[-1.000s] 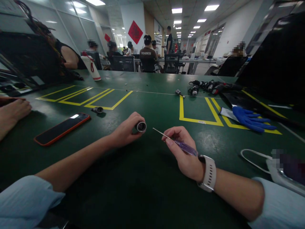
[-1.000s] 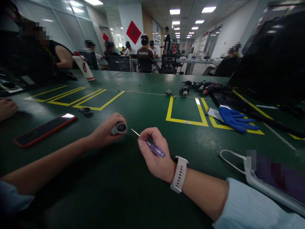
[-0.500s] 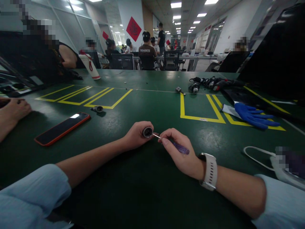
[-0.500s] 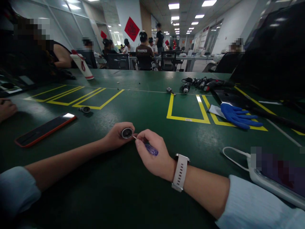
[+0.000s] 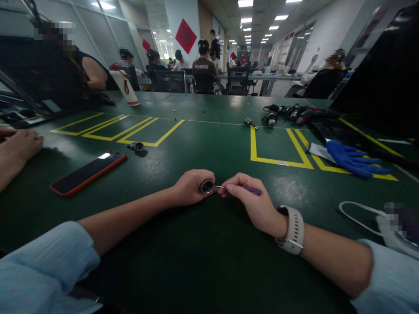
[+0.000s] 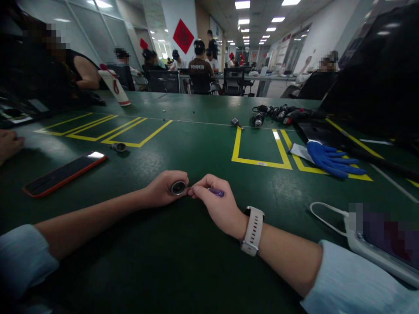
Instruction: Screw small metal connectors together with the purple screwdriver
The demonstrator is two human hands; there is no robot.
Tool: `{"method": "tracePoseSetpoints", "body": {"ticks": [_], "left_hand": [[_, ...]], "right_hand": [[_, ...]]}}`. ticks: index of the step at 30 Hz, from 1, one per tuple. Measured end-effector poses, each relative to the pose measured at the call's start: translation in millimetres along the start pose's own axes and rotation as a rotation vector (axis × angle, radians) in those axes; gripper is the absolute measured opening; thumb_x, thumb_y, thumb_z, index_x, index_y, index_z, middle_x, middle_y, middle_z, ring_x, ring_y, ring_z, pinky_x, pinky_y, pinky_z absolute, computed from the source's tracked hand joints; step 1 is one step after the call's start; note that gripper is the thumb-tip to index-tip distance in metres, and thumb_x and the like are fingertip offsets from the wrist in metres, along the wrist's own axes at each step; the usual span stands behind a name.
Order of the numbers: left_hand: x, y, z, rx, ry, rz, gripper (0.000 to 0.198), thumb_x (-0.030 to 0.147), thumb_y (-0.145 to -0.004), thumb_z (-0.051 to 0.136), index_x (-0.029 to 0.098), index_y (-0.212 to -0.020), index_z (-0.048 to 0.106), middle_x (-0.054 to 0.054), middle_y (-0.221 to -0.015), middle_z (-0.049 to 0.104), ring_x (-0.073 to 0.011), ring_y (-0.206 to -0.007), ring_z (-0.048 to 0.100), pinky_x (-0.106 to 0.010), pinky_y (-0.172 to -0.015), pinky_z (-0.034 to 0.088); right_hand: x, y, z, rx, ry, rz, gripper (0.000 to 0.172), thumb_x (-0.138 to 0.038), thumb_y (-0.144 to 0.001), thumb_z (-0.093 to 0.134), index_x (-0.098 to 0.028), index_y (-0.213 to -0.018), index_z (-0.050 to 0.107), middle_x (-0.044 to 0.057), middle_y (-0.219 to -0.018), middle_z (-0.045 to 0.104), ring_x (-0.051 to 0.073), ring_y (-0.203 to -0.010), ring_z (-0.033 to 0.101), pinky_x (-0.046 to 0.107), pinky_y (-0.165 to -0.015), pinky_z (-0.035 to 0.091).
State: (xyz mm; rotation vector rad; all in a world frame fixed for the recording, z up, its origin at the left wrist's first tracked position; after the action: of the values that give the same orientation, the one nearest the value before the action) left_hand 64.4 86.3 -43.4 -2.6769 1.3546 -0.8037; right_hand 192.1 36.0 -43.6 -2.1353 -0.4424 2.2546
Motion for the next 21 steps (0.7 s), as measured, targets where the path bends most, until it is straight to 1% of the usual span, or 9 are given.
{"method": "tracePoseSetpoints", "body": {"ticks": [3, 5, 7, 9, 11, 12, 14, 17, 21], "left_hand": [[1.6, -0.1, -3.7, 0.030, 0.042, 0.001, 0.018, 0.027, -0.078, 0.053, 0.016, -0.064, 0.048, 0.002, -0.059, 0.050, -0.0098, -0.053, 0.046, -0.021, -0.051, 0.034], [2.7, -0.1, -5.6, 0.044, 0.071, 0.010, 0.018, 0.025, -0.077, 0.053, 0.016, -0.063, 0.047, 0.002, -0.059, 0.049, -0.0095, -0.054, 0.046, -0.021, -0.052, 0.034], [3.6, -0.1, -5.9, 0.042, 0.089, 0.022, 0.018, 0.026, -0.078, 0.054, 0.016, -0.064, 0.047, 0.002, -0.059, 0.050, -0.0096, -0.054, 0.046, -0.021, -0.052, 0.034], [2.9, -0.2, -5.1, 0.036, 0.074, 0.012, 0.020, 0.029, -0.078, 0.055, 0.016, -0.064, 0.048, 0.002, -0.059, 0.050, -0.0098, -0.054, 0.046, -0.022, -0.051, 0.034], [0.8, -0.2, -4.1, 0.040, 0.035, -0.019, 0.021, 0.030, -0.077, 0.055, 0.016, -0.064, 0.048, 0.002, -0.059, 0.050, -0.0099, -0.053, 0.045, -0.022, -0.050, 0.032], [-0.4, -0.2, -3.6, 0.043, 0.013, -0.037, 0.020, 0.030, -0.077, 0.055, 0.016, -0.064, 0.048, 0.002, -0.058, 0.049, -0.0099, -0.052, 0.045, -0.021, -0.050, 0.032], [-2.1, -0.1, -2.4, 0.042, -0.018, -0.057, 0.018, 0.028, -0.076, 0.056, 0.016, -0.064, 0.048, 0.002, -0.058, 0.050, -0.0099, -0.052, 0.045, -0.021, -0.049, 0.031], [-2.7, 0.4, -1.9, 0.041, -0.023, -0.053, 0.016, 0.025, -0.075, 0.056, 0.016, -0.064, 0.048, 0.002, -0.059, 0.049, -0.0099, -0.052, 0.045, -0.021, -0.049, 0.030], [-0.9, 1.2, -5.9, 0.084, 0.023, -0.024, 0.017, 0.025, -0.076, 0.055, 0.017, -0.063, 0.046, 0.002, -0.059, 0.049, -0.0100, -0.053, 0.045, -0.022, -0.051, 0.032]], "right_hand": [[12.0, -3.8, 0.1, 0.014, -0.246, 0.134, 0.008, -0.021, -0.079, 0.058, -0.017, -0.073, 0.062, 0.002, -0.074, 0.067, 0.015, -0.074, 0.063, 0.034, -0.075, 0.049], [12.8, -3.5, 1.5, 0.007, -0.303, 0.149, 0.008, -0.022, -0.080, 0.058, -0.017, -0.074, 0.061, 0.003, -0.075, 0.067, 0.015, -0.073, 0.063, 0.035, -0.076, 0.049], [6.6, -1.4, 2.1, -0.008, -0.227, 0.088, 0.009, -0.022, -0.081, 0.056, -0.017, -0.075, 0.061, 0.003, -0.076, 0.066, 0.016, -0.076, 0.062, 0.036, -0.077, 0.049], [-4.3, 2.5, 2.4, -0.013, -0.028, -0.028, 0.009, -0.021, -0.083, 0.055, -0.018, -0.077, 0.062, 0.003, -0.078, 0.065, 0.016, -0.078, 0.061, 0.035, -0.075, 0.048], [-13.3, 6.8, 3.6, -0.007, 0.167, -0.129, 0.010, -0.020, -0.084, 0.054, -0.019, -0.078, 0.062, 0.002, -0.079, 0.063, 0.016, -0.075, 0.059, 0.034, -0.071, 0.047], [-15.7, 8.2, 4.2, -0.004, 0.225, -0.156, 0.011, -0.019, -0.084, 0.053, -0.019, -0.078, 0.062, 0.002, -0.078, 0.063, 0.016, -0.073, 0.058, 0.033, -0.069, 0.047], [-15.5, 8.9, 4.9, -0.009, 0.250, -0.162, 0.011, -0.019, -0.084, 0.053, -0.019, -0.077, 0.062, 0.002, -0.077, 0.063, 0.015, -0.071, 0.058, 0.033, -0.068, 0.046], [-7.1, 5.2, 3.7, -0.025, 0.146, -0.090, 0.011, -0.020, -0.083, 0.055, -0.018, -0.075, 0.063, 0.003, -0.078, 0.064, 0.016, -0.075, 0.059, 0.034, -0.072, 0.046], [7.1, -1.4, 1.1, -0.013, -0.193, 0.053, 0.009, -0.021, -0.081, 0.058, -0.017, -0.075, 0.064, 0.002, -0.075, 0.066, 0.015, -0.075, 0.061, 0.033, -0.074, 0.048]]}}
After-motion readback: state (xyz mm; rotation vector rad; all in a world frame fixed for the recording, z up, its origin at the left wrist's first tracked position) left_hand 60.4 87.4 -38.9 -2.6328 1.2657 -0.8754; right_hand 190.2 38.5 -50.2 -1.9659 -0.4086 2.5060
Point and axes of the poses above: each hand's wrist, its own y-axis away from the middle knuckle, its own z-axis out of the palm, x = y × z, the point moved 6 cm from there along -y, towards the middle knuckle
